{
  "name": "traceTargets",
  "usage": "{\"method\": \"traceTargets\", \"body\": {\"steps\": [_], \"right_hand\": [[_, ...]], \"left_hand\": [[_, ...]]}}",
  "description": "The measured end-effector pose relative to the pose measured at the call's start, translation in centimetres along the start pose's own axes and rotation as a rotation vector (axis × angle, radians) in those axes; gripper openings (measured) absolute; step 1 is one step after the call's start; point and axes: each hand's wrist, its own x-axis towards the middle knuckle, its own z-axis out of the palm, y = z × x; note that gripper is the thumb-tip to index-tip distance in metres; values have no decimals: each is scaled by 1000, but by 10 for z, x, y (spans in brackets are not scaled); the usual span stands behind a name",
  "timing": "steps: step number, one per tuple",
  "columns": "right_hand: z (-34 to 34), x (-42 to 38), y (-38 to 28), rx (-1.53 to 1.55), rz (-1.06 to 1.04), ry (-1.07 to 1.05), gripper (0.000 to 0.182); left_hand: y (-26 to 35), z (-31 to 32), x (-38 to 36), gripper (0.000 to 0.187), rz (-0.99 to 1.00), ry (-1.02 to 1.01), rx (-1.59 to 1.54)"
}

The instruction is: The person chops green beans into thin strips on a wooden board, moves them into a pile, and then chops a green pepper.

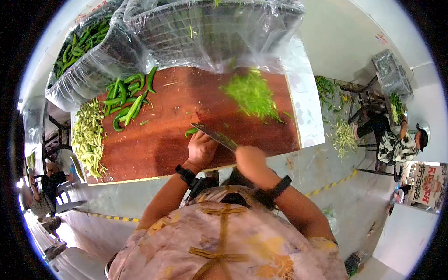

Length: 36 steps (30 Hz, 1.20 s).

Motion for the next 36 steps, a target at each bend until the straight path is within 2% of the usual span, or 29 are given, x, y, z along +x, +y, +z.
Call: {"method": "traceTargets", "body": {"steps": [3, 6, 9, 11, 14, 17, 25, 31, 33, 36], "right_hand": [[5, 27, -12, 39, -40, 22, 15], [4, 49, -19, 41, -99, 131, 16], [9, 56, -17, -2, -74, 149, 18], [8, 50, -9, 93, -15, 212, 20], [5, 20, -3, 49, -44, 144, 21], [-3, -6, -5, 28, 17, 74, 22], [-5, -6, -3, -9, 31, 1, 18], [10, 36, -14, 76, 4, 54, 20], [11, 49, -17, 48, -71, 146, 22], [10, 55, -15, 102, -15, 186, 24]], "left_hand": [[-7, 1, -5, 13, 11, -70, -42], [-5, 0, -3, 12, 8, -20, -107], [-5, 2, -5, 16, 0, -28, -115], [-5, 5, -5, 19, -17, 20, -150], [-5, 2, -6, 21, -36, 26, -159], [-4, 2, -3, 16, -5, 28, -127], [-7, 5, -4, 15, -11, 31, -182], [-5, 0, -2, 13, 10, -20, -127], [-4, 0, -4, 13, 3, -21, -140], [-5, 3, -3, 16, 3, 46, -179]]}}
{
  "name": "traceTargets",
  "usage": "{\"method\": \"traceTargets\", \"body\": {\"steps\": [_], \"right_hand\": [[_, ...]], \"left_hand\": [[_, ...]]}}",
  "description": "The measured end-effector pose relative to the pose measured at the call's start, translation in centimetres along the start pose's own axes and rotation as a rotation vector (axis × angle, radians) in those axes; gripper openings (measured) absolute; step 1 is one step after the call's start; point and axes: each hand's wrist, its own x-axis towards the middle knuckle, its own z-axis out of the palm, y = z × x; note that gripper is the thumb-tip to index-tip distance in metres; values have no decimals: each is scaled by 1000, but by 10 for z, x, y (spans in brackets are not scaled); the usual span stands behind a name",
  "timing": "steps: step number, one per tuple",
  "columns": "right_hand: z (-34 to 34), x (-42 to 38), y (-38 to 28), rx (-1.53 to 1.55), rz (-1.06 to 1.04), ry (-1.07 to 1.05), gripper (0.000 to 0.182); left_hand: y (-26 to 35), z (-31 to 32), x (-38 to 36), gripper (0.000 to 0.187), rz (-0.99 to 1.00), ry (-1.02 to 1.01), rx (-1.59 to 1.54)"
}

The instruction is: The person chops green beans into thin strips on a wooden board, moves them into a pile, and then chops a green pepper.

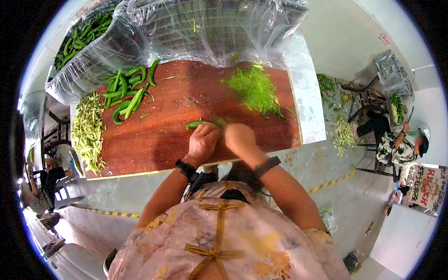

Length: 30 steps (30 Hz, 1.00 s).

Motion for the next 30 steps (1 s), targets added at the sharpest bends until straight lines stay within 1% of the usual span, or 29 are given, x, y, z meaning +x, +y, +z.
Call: {"method": "traceTargets", "body": {"steps": [3, 4, 6, 7, 9, 11, 13, 17, 19, 20, 23, 26, 28, 29, 30], "right_hand": [[-13, -19, 4, 5, 19, 0, 23], [-16, -29, 4, 8, 20, -3, 23], [-20, -47, 7, -65, 5, -93, 22], [-20, -54, 10, -75, 10, -78, 21], [-25, -63, 11, -78, 37, -105, 21], [-30, -68, 8, -82, 64, -137, 20], [-35, -70, 7, -74, 73, -138, 13], [-34, -69, 8, -84, 39, -135, 13], [-37, -64, 6, -47, 66, -206, 19], [-32, -59, 7, -48, 64, -213, 19], [-11, -42, 9, -45, 57, -203, 21], [-7, -29, 4, -34, 47, -160, 22], [-7, -22, -1, -34, 14, -67, 23], [-5, -19, 2, -34, 13, -64, 23], [-4, -15, 5, -22, 22, -2, 23]], "left_hand": [[-1, 1, -2, 18, -4, 47, -41], [-3, 2, -4, 18, -6, 44, -41], [-3, -1, -2, 18, 14, -4, -56], [0, -5, 1, 18, 19, -7, -58], [7, -16, 7, 14, 80, -12, 184], [1, -12, 2, 13, 81, -29, 156], [-1, -10, 3, 11, 80, -45, 125], [-4, -6, 1, 9, 51, -35, 110], [-6, -5, 1, 9, 42, -28, 107], [-7, -5, 1, 10, 42, -30, 99], [-9, -3, 0, 11, 38, -37, 105], [-7, -5, 3, 13, 54, -22, 104], [-6, -4, 2, 13, 56, -6, 87], [-7, -4, 0, 13, 35, -5, 53], [-8, -4, -1, 13, 14, -4, 19]]}}
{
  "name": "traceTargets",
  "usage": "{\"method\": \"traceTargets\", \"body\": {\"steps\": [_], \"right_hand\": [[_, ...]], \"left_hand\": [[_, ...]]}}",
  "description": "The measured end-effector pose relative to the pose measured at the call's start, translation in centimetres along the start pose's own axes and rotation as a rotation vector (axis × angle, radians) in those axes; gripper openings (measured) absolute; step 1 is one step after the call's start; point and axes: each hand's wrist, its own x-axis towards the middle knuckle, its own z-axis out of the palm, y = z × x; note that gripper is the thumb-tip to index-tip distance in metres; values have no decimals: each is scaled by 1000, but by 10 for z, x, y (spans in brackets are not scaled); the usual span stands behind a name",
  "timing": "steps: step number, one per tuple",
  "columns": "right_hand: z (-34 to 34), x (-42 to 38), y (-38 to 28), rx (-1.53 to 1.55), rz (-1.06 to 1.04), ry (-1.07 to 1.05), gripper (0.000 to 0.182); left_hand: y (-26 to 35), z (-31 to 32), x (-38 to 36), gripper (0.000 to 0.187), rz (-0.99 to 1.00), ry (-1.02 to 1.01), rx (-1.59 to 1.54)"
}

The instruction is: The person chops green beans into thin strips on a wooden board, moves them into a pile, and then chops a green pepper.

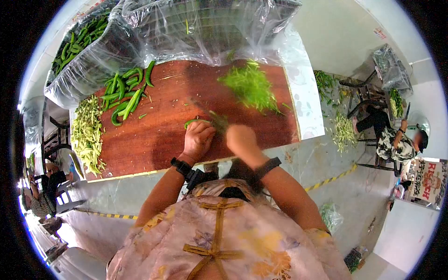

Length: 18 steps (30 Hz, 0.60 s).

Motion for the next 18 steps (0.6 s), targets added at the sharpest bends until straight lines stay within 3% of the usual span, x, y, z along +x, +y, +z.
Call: {"method": "traceTargets", "body": {"steps": [2, 8, 18], "right_hand": [[0, -2, 7, 11, 8, 64, 24], [-28, -46, -2, -50, 6, -146, 22], [-20, -41, -3, -43, 68, -240, 21]], "left_hand": [[0, 3, -1, 12, -7, 39, -4], [1, -1, -2, 12, -7, 8, 25], [-6, 3, -3, 12, 18, 24, 13]]}}
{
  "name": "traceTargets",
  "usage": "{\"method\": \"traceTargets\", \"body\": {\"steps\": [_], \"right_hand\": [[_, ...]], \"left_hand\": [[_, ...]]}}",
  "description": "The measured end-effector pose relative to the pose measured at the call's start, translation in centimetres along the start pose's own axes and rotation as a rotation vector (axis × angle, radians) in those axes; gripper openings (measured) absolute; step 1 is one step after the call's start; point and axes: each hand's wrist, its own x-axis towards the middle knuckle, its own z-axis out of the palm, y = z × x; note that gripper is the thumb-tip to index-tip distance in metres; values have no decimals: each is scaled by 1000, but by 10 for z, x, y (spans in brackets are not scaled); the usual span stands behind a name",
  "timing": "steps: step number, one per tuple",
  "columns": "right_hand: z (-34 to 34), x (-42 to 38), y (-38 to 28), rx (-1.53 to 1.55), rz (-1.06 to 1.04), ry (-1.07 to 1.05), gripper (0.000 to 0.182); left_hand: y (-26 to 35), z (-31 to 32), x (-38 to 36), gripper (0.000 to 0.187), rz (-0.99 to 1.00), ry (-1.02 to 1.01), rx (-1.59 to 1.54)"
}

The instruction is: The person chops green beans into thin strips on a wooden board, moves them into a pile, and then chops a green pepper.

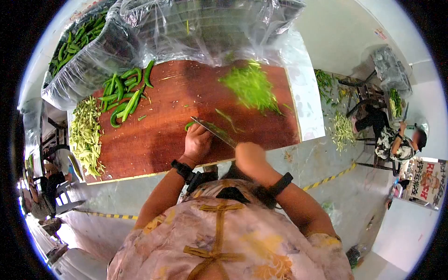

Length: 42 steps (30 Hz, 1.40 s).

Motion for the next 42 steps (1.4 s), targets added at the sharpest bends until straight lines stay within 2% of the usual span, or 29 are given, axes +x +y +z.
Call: {"method": "traceTargets", "body": {"steps": [3, 5, 7, 12, 16, 18, 20, 22, 26, 28, 37, 38, 42], "right_hand": [[12, 16, -7, 9, 26, 31, 21], [11, 34, -13, 21, -59, 99, 21], [7, 50, -18, 11, -53, 145, 21], [8, 59, 7, 28, -39, 324, 24], [0, 13, 4, -6, -130, 278, 24], [4, -3, 1, 3, -81, 228, 23], [3, -11, -1, 16, -25, 172, 23], [0, -17, -2, 45, -53, 169, 12], [1, -14, -2, 49, -52, 185, 12], [-2, -12, -2, 37, -25, 78, 18], [2, 16, -9, 26, -15, -5, 21], [4, 21, -8, 24, -21, -13, 21], [10, 33, -11, 71, -43, 152, 23]], "left_hand": [[2, -3, 1, 12, -12, -32, 3], [-1, 2, -1, 12, -9, -48, 5], [-2, 1, -5, 12, -5, -69, 16], [3, -2, 0, 17, -37, 9, -74], [5, -4, 0, 17, -97, 5, -80], [7, -4, 4, 12, -18, 82, 124], [11, -8, 7, 11, -23, 67, 131], [13, -10, 7, 10, -31, 47, 139], [7, -9, 6, 9, -14, 61, 113], [3, -8, 4, 9, -17, 56, 114], [6, -13, 6, 9, -43, 12, 89], [5, -15, 6, 13, -60, -22, 38], [5, -15, 4, 19, -73, -87, 13]]}}
